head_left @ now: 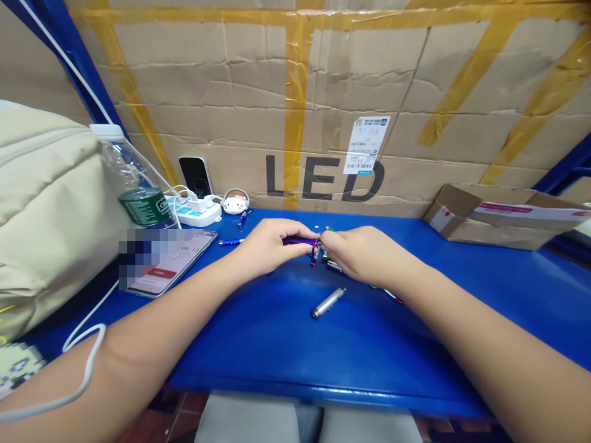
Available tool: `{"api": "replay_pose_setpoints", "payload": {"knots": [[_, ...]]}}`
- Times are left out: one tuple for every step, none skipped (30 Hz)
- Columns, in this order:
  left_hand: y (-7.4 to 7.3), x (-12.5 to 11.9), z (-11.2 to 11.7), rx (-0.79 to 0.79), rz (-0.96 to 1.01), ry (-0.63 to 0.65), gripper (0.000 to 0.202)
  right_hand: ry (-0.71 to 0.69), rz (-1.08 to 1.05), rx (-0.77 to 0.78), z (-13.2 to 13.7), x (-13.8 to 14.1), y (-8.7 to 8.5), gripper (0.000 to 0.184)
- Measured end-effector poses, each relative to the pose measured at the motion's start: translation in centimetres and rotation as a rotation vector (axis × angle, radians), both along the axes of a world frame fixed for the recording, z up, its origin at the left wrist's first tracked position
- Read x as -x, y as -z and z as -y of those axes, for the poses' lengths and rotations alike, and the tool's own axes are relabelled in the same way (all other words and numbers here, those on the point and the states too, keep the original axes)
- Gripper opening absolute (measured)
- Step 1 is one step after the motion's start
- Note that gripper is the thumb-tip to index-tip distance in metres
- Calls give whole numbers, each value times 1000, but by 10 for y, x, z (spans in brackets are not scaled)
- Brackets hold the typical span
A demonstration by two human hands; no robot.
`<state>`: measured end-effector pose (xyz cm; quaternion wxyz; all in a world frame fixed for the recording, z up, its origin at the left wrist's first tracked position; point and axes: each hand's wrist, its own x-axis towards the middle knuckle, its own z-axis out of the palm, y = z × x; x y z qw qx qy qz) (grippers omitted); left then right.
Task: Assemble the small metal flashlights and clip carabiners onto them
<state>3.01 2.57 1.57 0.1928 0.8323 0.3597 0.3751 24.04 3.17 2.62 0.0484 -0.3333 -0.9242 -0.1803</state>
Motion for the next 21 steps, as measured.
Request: {"api": "replay_pose_setpoints", "payload": {"knots": [[1, 1, -1, -27, -15, -2, 18, 9, -12, 25, 1, 1, 0, 15], [1, 1, -1, -56, -34, -2, 18, 15, -32, 53, 1, 2, 1, 16], [1, 2, -2, -86, -56, -1, 18, 15, -61, 85, 2, 2, 1, 18], [1, 2, -2, -116, -80, 1, 17, 8, -97, 123, 2, 3, 2, 20], [1, 3, -2, -144, -105, 3, 17, -10, -142, 167, 1, 3, 3, 22], [0, 3, -2, -172, -127, 4, 17, -33, -196, 218, 1, 4, 3, 24], [-1, 4, -1, -200, -146, 5, 17, -59, -259, 275, 0, 4, 4, 27], [-2, 4, -1, -228, -159, 4, 19, -83, -324, 336, 0, 5, 4, 29], [-3, 5, 0, -251, -169, 1, 22, -100, -389, 394, 0, 6, 4, 31], [-3, 5, 1, -268, -174, -6, 27, -110, -446, 447, 0, 6, 3, 32], [-4, 5, 2, -279, -176, -16, 33, -111, -492, 497, 0, 7, 3, 32], [-4, 5, 3, -282, -177, -27, 38, -106, -525, 542, 0, 8, 2, 31], [-5, 5, 3, -276, -178, -36, 44, -100, -546, 583, 1, 8, 1, 31], [-4, 5, 4, -266, -178, -43, 47, -90, -560, 617, 1, 9, 0, 31], [-3, 4, 3, -250, -175, -48, 49, -79, -569, 646, 1, 9, 0, 30], [-2, 3, 3, -233, -166, -53, 48, -67, -572, 667, 1, 9, 0, 30], [-1, 3, 2, -210, -152, -55, 46, -57, -573, 681, 1, 9, 0, 30], [1, 2, 1, -184, -131, -55, 42, -52, -574, 689, 0, 9, 0, 30], [2, 1, 0, -155, -105, -51, 37, -49, -576, 694, 0, 9, 0, 30], [3, 0, -1, -121, -78, -43, 33, -48, -579, 695, -1, 9, 1, 31], [4, 0, -2, -86, -55, -36, 28, -49, -580, 695, -1, 9, 1, 31]]}}
